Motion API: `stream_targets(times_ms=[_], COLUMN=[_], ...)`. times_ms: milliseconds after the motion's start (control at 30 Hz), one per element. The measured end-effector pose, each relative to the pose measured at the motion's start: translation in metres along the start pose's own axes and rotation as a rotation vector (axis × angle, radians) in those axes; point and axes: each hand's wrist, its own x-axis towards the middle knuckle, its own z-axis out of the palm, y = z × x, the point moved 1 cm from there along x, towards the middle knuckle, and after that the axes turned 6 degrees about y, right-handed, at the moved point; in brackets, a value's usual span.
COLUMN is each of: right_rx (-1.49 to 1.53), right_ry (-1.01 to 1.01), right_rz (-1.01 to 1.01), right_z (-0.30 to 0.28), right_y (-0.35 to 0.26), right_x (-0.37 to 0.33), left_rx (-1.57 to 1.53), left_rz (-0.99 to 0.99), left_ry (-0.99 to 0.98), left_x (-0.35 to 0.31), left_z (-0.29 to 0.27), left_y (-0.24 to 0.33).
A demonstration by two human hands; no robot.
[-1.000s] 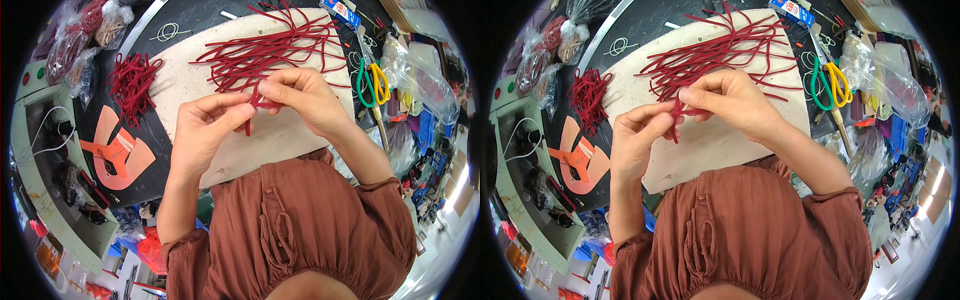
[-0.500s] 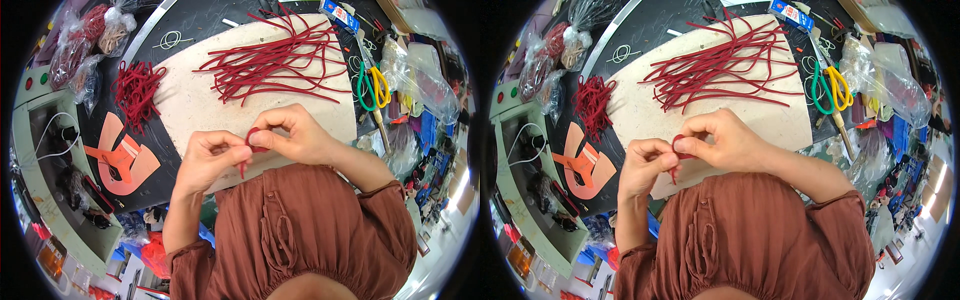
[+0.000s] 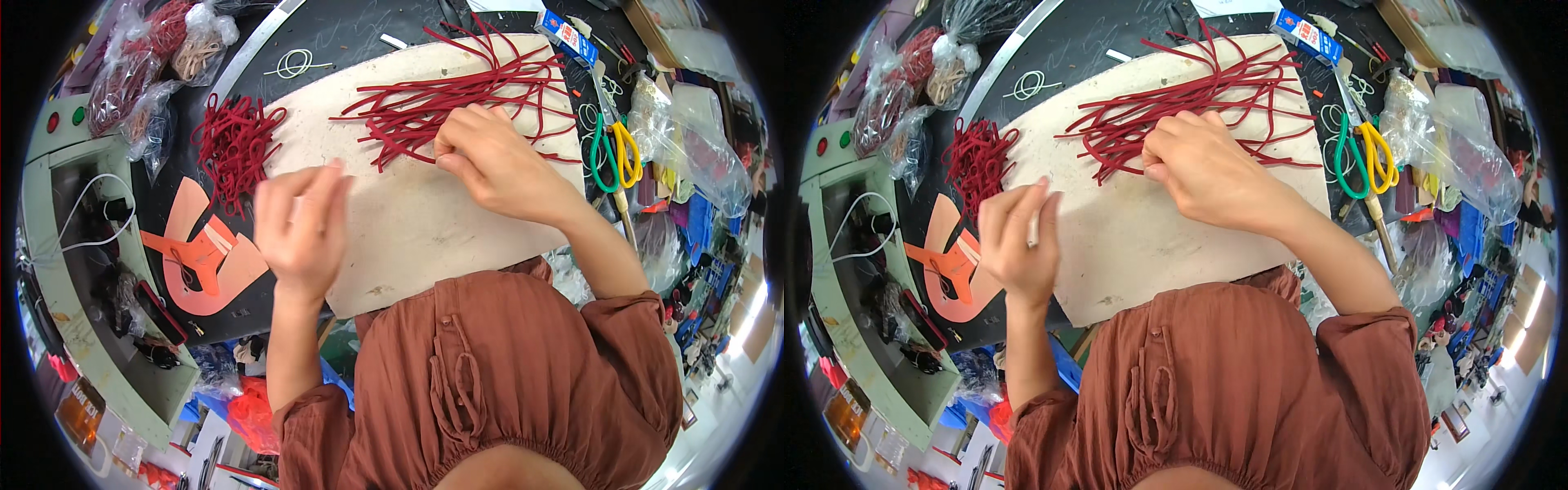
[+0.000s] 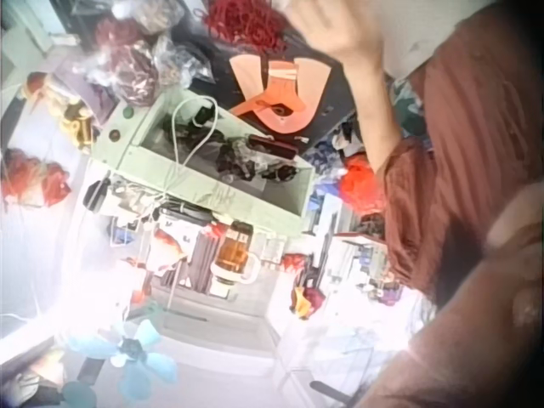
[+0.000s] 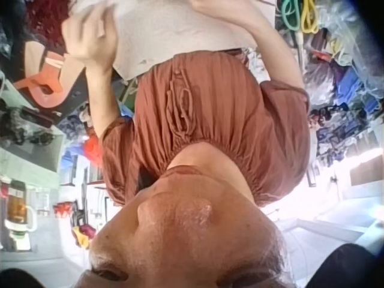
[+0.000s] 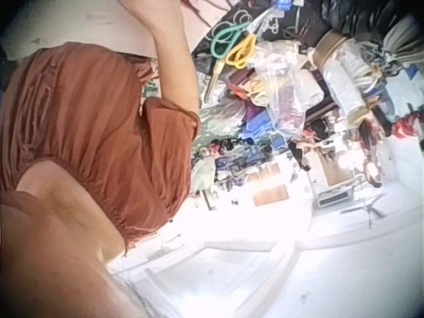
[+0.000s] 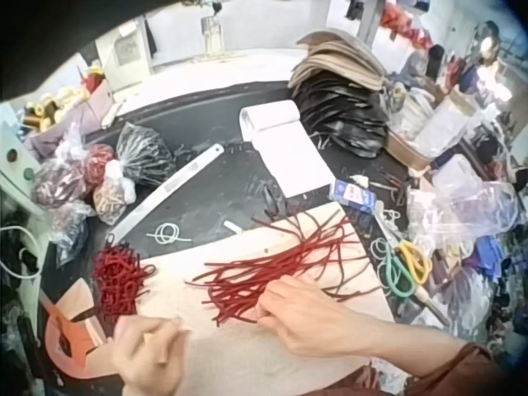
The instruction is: Tying bundles of red decorative cords at a workshop table.
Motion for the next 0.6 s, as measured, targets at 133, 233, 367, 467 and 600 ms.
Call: stream_targets(times_ms=[133,233,367,467,600], right_rx=[0.68,0.94,0.903,0.114,0.156], right_ry=[-0.262,-0.271,0.035,0.305,0.506], right_rz=[0.325,0.424,0.276,-0.182,-0.185], right_z=[-0.03,-0.04,-0.036,-0.042,-0.022], right_y=[-0.014,-0.018,-0.024,-0.026,-0.023], right_x=[0.005,0.004,-0.004,-0.006,-0.003], left_rx=[-0.039,-0.034,-0.066,-0.326,-1.101], left_rz=[0.083,0.163,0.162,-0.302,-1.105], left_ry=[0.02,-0.015,0.013,-0.102,-0.115], left_x=[0.009,0.022,0.032,0.032,0.027], left_z=[0.01,0.009,0.011,0.006,0.009], left_y=[0.022,0.025,0.024,0.029,0.036])
